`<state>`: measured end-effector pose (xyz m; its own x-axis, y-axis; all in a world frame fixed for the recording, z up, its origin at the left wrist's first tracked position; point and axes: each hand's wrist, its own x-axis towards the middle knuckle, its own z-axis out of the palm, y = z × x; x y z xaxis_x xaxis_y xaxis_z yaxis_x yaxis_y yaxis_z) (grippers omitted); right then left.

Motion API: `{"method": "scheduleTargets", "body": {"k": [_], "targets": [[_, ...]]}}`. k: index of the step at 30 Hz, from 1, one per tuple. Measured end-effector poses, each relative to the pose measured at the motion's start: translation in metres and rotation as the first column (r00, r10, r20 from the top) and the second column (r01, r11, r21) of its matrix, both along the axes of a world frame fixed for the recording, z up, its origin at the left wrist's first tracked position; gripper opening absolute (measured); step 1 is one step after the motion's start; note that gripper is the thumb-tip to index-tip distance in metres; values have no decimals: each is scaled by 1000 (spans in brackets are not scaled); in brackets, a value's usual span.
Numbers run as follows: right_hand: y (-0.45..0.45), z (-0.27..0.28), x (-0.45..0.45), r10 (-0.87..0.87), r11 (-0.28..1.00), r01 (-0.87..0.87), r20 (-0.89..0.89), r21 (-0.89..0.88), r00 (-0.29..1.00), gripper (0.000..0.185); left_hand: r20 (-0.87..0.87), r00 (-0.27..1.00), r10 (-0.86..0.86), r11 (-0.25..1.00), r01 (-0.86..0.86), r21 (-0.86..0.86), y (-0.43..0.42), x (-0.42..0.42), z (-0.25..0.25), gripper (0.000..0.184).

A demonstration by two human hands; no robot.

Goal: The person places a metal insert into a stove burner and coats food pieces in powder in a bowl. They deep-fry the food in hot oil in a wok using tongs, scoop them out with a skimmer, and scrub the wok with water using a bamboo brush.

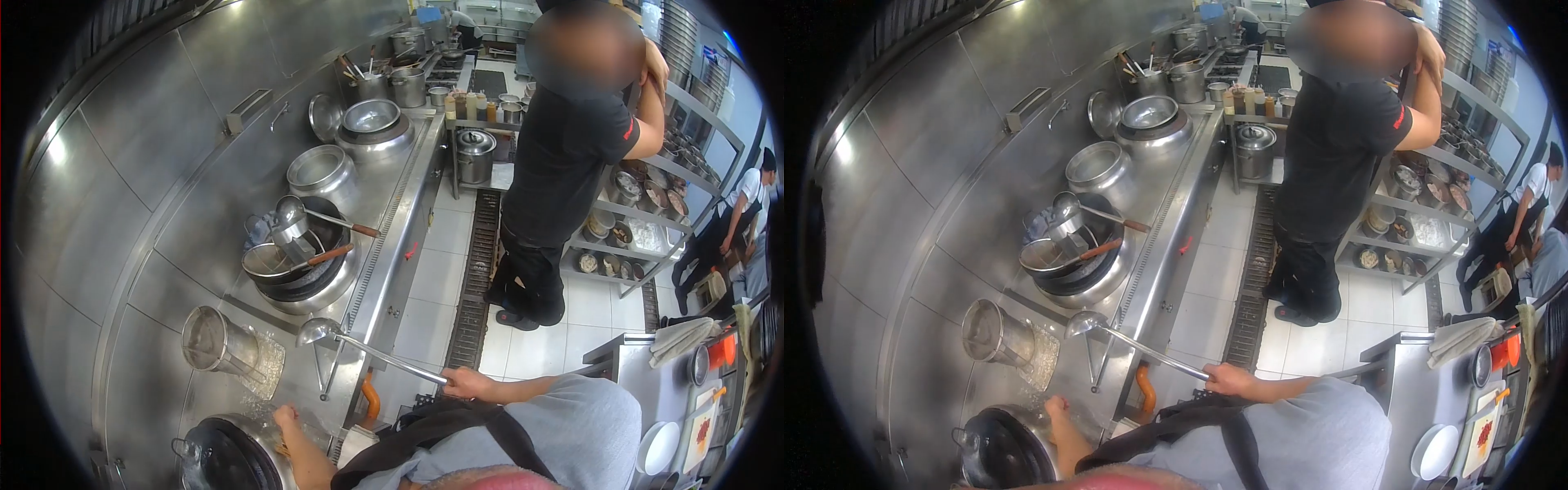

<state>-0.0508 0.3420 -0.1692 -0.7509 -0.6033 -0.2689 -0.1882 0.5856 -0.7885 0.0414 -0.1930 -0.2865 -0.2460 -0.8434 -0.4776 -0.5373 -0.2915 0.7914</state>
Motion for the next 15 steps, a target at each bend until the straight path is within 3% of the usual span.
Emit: {"method": "scheduleTargets", "body": {"k": [10, 13, 15], "targets": [[-8, 3, -6, 48, 996, -51, -42, -70, 998, 24, 3, 1000, 14, 1000, -14, 18, -7, 9, 3, 11], [-11, 14, -7, 36, 999, -35, 46, -35, 998, 25, -42, 999, -18, 999, 20, 34, -11, 10, -5, 14], [-11, 14, -8, 60, 998, -62, 53, 30, 997, 23, -84, 994, 71, 996, -67, 52, -8, 11, -5, 13]]}}
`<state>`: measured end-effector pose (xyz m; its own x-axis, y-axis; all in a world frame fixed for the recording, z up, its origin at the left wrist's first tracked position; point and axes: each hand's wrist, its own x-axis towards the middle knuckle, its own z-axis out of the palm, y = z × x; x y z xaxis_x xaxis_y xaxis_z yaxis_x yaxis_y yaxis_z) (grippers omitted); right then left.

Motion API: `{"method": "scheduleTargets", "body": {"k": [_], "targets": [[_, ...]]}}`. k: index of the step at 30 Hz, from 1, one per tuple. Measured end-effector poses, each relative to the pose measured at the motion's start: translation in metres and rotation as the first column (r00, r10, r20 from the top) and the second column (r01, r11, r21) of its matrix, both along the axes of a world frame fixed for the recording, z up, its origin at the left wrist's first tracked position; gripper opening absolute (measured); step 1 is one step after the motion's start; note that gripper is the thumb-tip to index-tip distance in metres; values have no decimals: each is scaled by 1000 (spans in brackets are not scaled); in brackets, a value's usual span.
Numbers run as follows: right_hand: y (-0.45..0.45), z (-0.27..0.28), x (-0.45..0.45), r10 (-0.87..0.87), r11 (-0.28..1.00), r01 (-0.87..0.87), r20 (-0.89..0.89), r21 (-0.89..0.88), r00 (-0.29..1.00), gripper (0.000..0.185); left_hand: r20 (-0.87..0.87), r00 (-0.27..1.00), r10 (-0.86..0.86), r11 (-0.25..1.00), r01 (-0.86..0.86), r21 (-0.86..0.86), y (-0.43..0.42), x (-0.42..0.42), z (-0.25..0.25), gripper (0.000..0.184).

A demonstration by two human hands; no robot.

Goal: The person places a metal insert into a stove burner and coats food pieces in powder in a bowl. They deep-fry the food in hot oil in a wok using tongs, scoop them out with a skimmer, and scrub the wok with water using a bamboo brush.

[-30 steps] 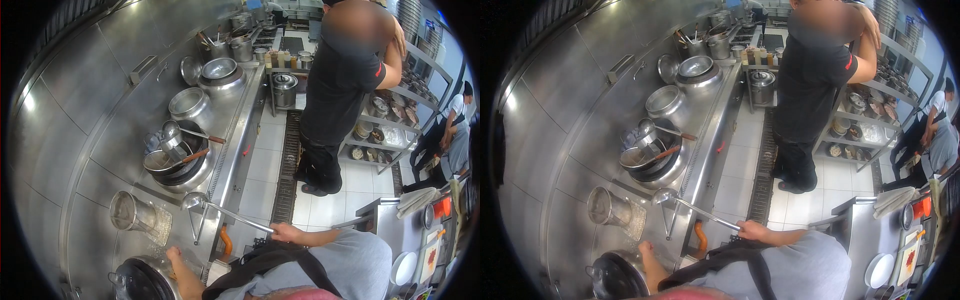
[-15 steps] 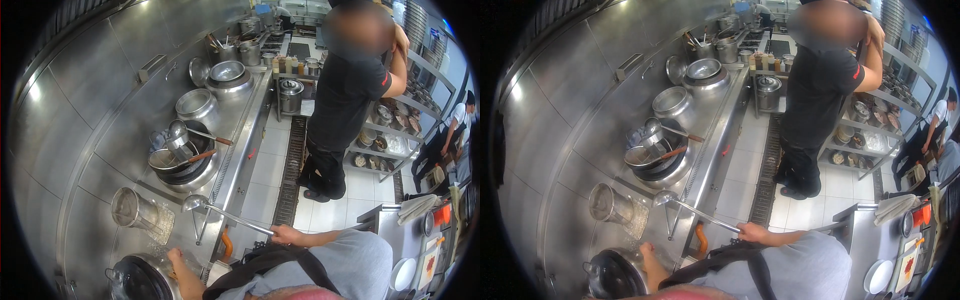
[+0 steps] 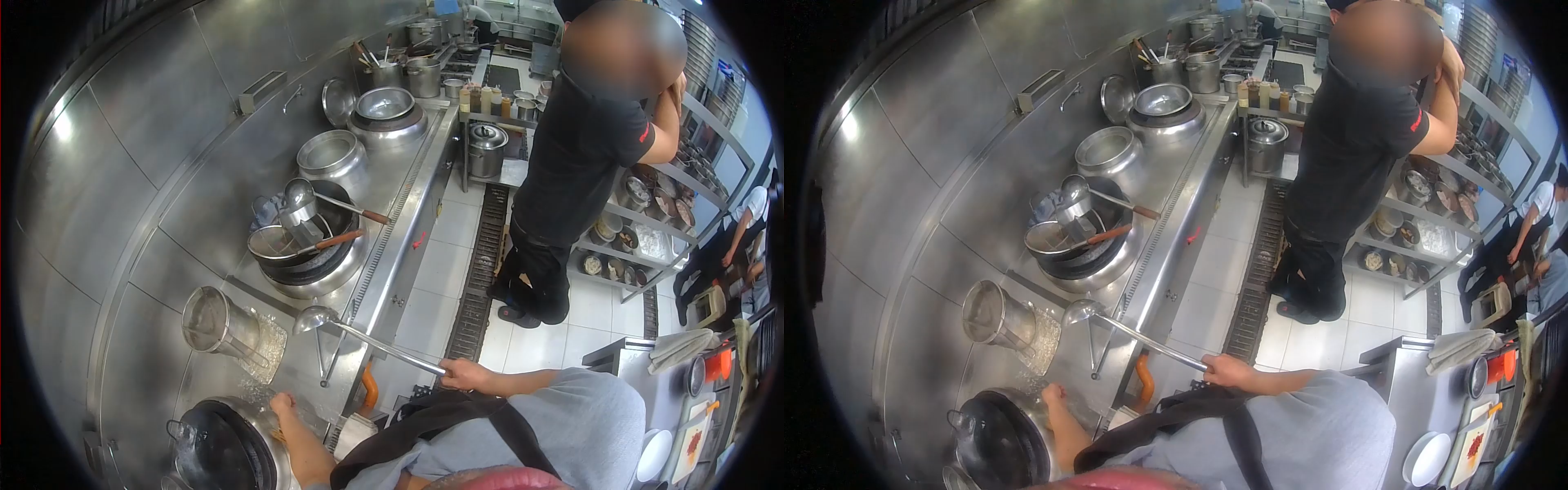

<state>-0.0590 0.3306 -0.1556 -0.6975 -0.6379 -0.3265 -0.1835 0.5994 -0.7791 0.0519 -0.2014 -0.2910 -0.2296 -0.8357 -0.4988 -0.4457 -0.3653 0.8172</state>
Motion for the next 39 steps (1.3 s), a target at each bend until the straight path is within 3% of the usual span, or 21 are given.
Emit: {"method": "scheduleTargets", "body": {"k": [3, 9, 15, 17, 18, 19, 20, 21, 22, 23, 25, 26, 27, 28, 30, 33, 36, 37, 39], "targets": [[0, -4, -1, 7, 1000, -7, 5, -8, 1000, 23, 77, 997, -21, 999, 24, -32, 4, -1, 0, 9], [0, -4, 2, -9, 999, 8, -20, -45, 1000, 23, -31, 999, 37, 998, -36, 47, -3, 3, -17, 6], [-3, -6, 3, 9, 997, -14, -60, -81, 998, 25, 10, 1000, 5, 1000, -5, 21, -7, 1, -11, 4], [-6, 1, 1, -5, 999, 4, -38, -36, 999, 23, -149, 974, 172, 982, -156, 108, -14, -3, -23, 6], [-7, 4, 3, 3, 1000, -3, -12, 13, 1000, 22, -15, 997, -71, 996, 72, 49, -31, 3, -35, 13], [-8, -7, 1, 1, 1000, -3, -70, -27, 998, 21, 373, 798, -473, 746, 588, -312, -67, 15, -82, 19], [-13, 6, 2, -40, 999, 40, 26, -31, 999, 21, 915, 297, -273, 59, 955, -292, -45, 16, -48, 19], [-17, -5, -1, -30, 1000, 29, 62, 10, 998, 21, 455, 794, -404, 641, 600, -479, -39, 22, -58, 16], [-16, -32, -2, -6, 1000, 5, -72, -20, 997, 20, 865, 482, -138, 111, 876, -470, -38, 31, -64, 16], [-23, -21, 3, -16, 995, 11, -56, -96, 998, 17, 887, 395, -241, 381, 879, -287, -20, 28, -32, 14], [-38, -18, 9, -29, 997, 33, 56, -65, 998, 13, 820, 539, -191, 606, 722, -334, -38, 41, -72, 29], [-45, -20, 13, -1, 998, 8, 95, -68, 996, 11, 777, 615, -136, 532, 707, -466, -49, 54, -101, 35], [-49, -18, 16, 7, 997, 3, 123, -83, 992, 10, 672, 688, -273, 741, 597, -309, -33, 61, -54, 36], [-57, -19, 20, 14, 994, 2, 142, -108, 990, 10, 594, 804, -1, 685, 433, -586, -37, 65, -77, 6], [-70, 2, 30, 56, 996, -44, 153, -78, 987, 10, 365, 913, 181, 930, -39, -364, -27, 69, -26, 12], [-112, -4, 10, 89, 996, -86, 135, -33, 987, 10, 268, 961, 72, 989, -33, -147, -41, 54, -2, 22], [-133, -23, 8, 120, 993, -120, 70, -15, 990, 11, 170, 973, 154, 979, -127, -162, -80, 20, -72, 28], [-142, -28, 7, 154, 988, -154, 19, -5, 988, 11, 156, 976, 151, 979, -125, -163, -83, 16, -57, 28], [-152, -18, 20, 175, 985, -175, -13, 14, 985, 14, 350, 935, -59, 993, 91, -77, -67, 26, -9, 37]]}}
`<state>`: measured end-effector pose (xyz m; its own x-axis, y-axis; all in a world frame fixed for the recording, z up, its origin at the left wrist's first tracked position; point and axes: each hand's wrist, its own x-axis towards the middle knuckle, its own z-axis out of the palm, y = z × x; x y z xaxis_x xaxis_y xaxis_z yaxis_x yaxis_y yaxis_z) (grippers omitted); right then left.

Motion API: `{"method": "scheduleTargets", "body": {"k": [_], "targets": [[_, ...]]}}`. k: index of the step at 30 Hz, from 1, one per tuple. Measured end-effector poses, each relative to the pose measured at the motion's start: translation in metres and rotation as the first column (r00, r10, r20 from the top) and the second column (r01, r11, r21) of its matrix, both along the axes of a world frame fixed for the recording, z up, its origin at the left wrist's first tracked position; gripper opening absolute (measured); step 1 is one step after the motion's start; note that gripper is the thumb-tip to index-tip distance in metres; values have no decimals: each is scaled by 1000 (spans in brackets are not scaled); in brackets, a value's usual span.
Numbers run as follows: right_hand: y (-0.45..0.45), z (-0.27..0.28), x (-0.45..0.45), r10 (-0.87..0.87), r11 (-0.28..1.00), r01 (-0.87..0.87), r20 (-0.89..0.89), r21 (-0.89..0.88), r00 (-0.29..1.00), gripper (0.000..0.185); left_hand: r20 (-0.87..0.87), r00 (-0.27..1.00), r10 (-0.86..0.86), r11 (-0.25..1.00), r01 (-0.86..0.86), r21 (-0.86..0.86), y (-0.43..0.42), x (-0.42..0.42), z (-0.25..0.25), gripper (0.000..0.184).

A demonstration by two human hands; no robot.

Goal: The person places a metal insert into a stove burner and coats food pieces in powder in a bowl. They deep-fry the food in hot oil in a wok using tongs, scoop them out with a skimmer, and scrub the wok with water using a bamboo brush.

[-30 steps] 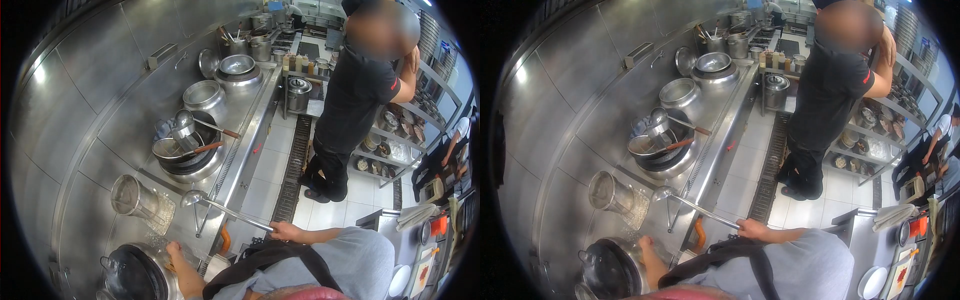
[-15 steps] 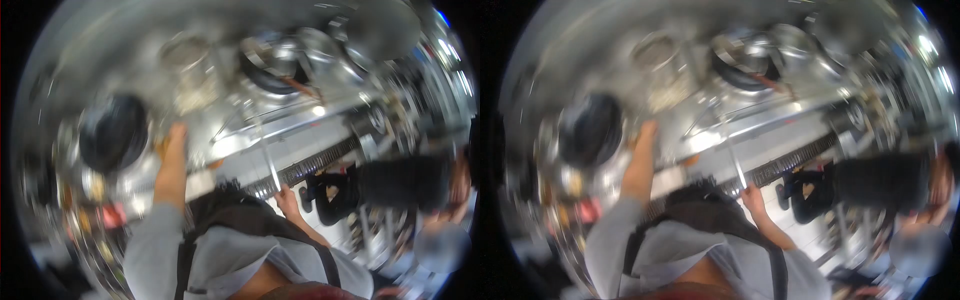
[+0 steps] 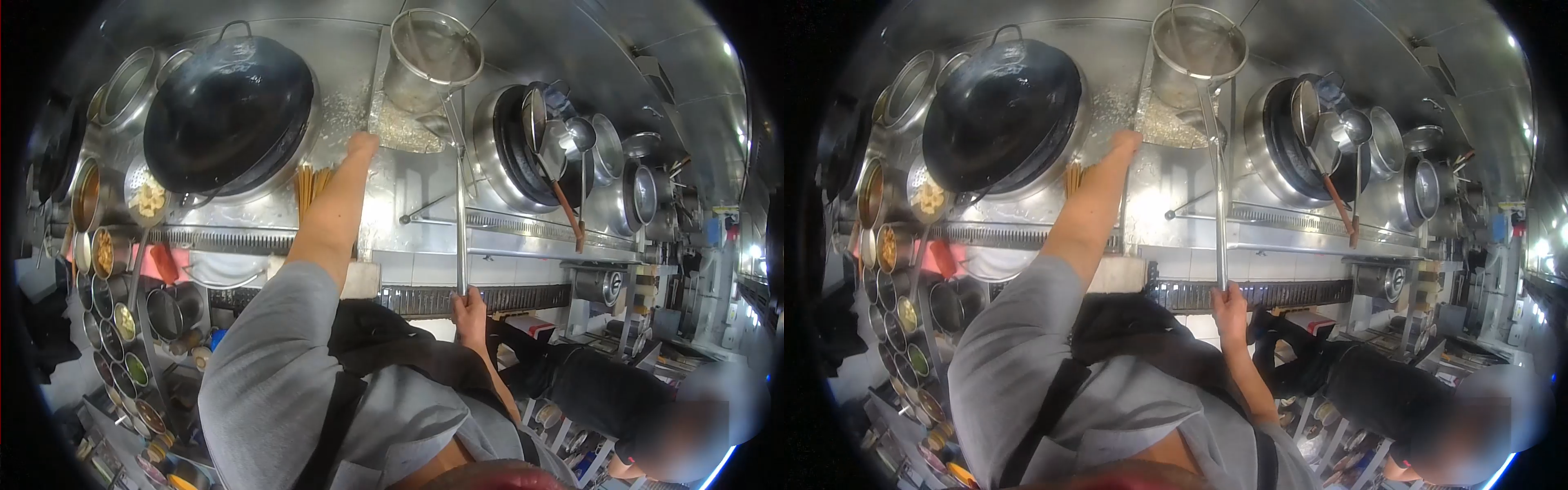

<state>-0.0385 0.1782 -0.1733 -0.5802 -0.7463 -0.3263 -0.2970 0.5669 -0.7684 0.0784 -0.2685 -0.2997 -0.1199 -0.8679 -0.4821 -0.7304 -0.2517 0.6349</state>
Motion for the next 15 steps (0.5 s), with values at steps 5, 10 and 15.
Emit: {"method": "scheduleTargets", "body": {"k": [5, 10, 15], "targets": [[-32, 10, -4, 37, 995, -15, -219, 99, 975, 27, -42, 993, 112, 987, -116, -107, -11, -22, -18, 32], [-63, 20, 14, 93, 990, -62, -252, 126, 963, 27, -98, 977, 191, 982, -191, 4, -20, -12, -11, 29], [-84, 6, 30, 100, 993, -77, -280, 94, 955, 26, -105, 965, 240, 970, -242, -10, -1, -6, 29, 34]]}}
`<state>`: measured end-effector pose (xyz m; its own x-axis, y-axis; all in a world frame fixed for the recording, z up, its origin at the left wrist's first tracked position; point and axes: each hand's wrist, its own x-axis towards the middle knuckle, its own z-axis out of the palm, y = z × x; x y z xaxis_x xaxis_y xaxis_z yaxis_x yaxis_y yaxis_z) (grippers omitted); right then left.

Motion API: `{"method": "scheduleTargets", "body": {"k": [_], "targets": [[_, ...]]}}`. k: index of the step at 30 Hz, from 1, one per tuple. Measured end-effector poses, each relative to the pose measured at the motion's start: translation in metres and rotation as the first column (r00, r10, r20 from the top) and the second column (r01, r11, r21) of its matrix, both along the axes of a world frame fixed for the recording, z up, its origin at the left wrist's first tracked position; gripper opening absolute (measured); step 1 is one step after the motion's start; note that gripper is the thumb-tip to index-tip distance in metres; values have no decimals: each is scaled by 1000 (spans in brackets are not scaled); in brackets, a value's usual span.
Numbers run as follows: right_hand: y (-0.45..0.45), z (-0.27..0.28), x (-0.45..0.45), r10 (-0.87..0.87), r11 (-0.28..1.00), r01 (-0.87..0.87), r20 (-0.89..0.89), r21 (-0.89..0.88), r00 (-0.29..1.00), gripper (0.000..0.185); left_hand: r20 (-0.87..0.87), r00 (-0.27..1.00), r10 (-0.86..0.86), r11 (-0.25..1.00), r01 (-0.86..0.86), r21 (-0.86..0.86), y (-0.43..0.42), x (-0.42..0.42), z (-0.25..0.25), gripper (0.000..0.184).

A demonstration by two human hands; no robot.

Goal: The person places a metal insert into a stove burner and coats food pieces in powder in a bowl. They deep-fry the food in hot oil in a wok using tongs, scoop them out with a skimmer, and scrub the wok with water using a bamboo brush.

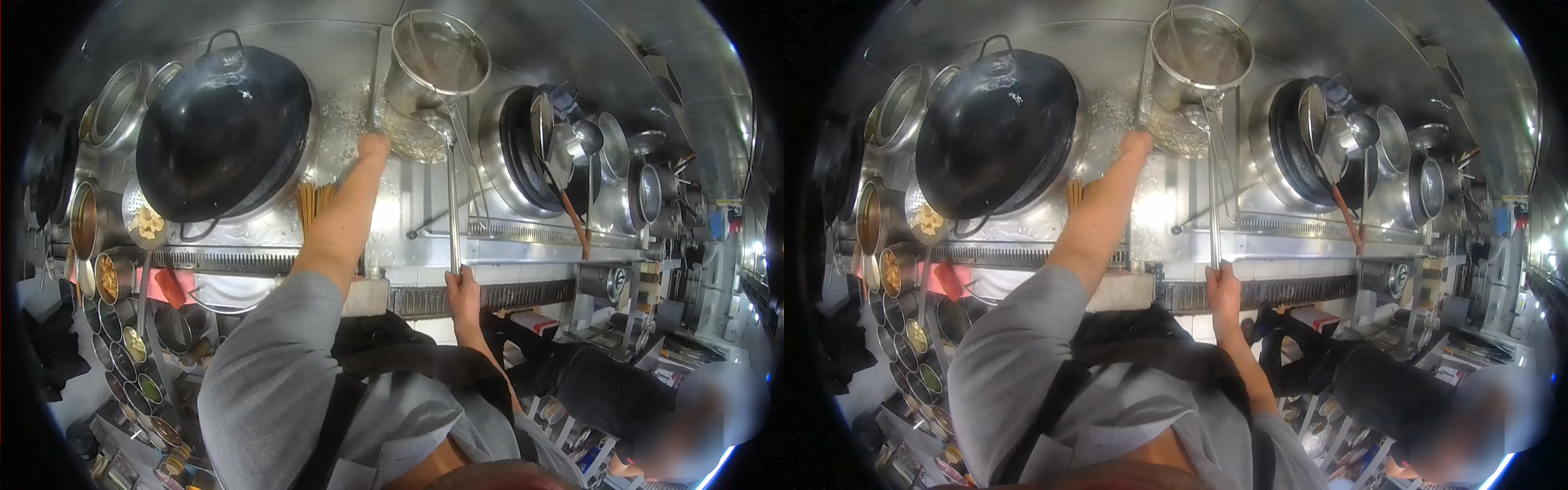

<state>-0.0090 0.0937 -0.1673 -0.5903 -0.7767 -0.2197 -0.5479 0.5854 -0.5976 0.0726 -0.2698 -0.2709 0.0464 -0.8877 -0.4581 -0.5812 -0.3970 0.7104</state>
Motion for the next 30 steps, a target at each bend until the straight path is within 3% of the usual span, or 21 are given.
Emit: {"method": "scheduleTargets", "body": {"k": [3, 7, 10, 14, 16, 18, 19, 21, 22, 23, 24, 25, 26, 27, 29, 30], "targets": [[-7, -7, 3, -25, 999, 25, 6, -22, 1000, 28, -47, 996, 71, 997, -73, -27, -19, -17, -47, 34], [-32, 14, 11, -48, 999, 50, 58, -23, 997, 29, -48, 996, 74, 996, -76, -52, -32, -18, -39, 33], [-45, -3, -1, -46, 995, 51, 55, -86, 997, 26, -108, 986, 126, 992, -126, 15, -48, -25, -27, 31], [-68, -9, -12, -33, 998, 34, 23, -49, 999, 25, -26, 999, -26, 998, 24, -51, -68, -23, -30, 24], [-75, -12, -17, 13, 989, -21, -58, -146, 998, 25, 9, 994, -105, 989, 105, -101, -74, -21, -47, 21], [-78, -1, -14, -15, 990, 14, -8, -139, 1000, 25, -183, 982, -55, 997, 43, -68, -71, -17, -58, 20], [-78, 7, -7, -37, 990, 41, 35, -136, 999, 24, -170, 983, -70, 995, 58, -76, -58, -5, -35, 20], [-59, 7, -4, -84, 983, 99, 99, -156, 992, 24, -445, 894, 51, 993, -93, -75, 6, 27, 29, 14], [-47, 15, 1, -80, 991, 96, 163, -96, 983, 24, -477, 874, -93, 984, 9, -176, 29, 41, 19, 13], [-34, 21, 5, -76, 995, 87, 225, -42, 971, 24, -445, 889, -104, 995, 93, -47, 66, 55, 47, 19], [-17, 16, 10, 24, 997, -12, 143, -82, 989, 23, -428, 852, -302, 940, 342, 17, 97, 74, 50, 26], [0, -4, 13, -12, 993, 59, 397, -107, 918, 21, -411, 837, -361, 896, 434, 96, 135, 83, 55, 32], [7, 4, 23, -5, 991, 66, 471, -114, 882, 22, -453, 803, -387, 816, 527, 237, 170, 93, 67, 37], [12, 20, 42, 6, 991, 69, 548, -116, 836, 22, -574, 709, -409, 730, 632, 261, 204, 105, 103, 50], [7, 48, 74, 38, 991, 79, 790, -108, 612, 24, -723, 605, -332, 777, 610, 154, 250, 120, 110, 44], [3, 53, 88, 44, 987, 100, 801, -129, 597, 24, -703, 613, -360, 769, 622, 149, 253, 127, 115, 44]]}}
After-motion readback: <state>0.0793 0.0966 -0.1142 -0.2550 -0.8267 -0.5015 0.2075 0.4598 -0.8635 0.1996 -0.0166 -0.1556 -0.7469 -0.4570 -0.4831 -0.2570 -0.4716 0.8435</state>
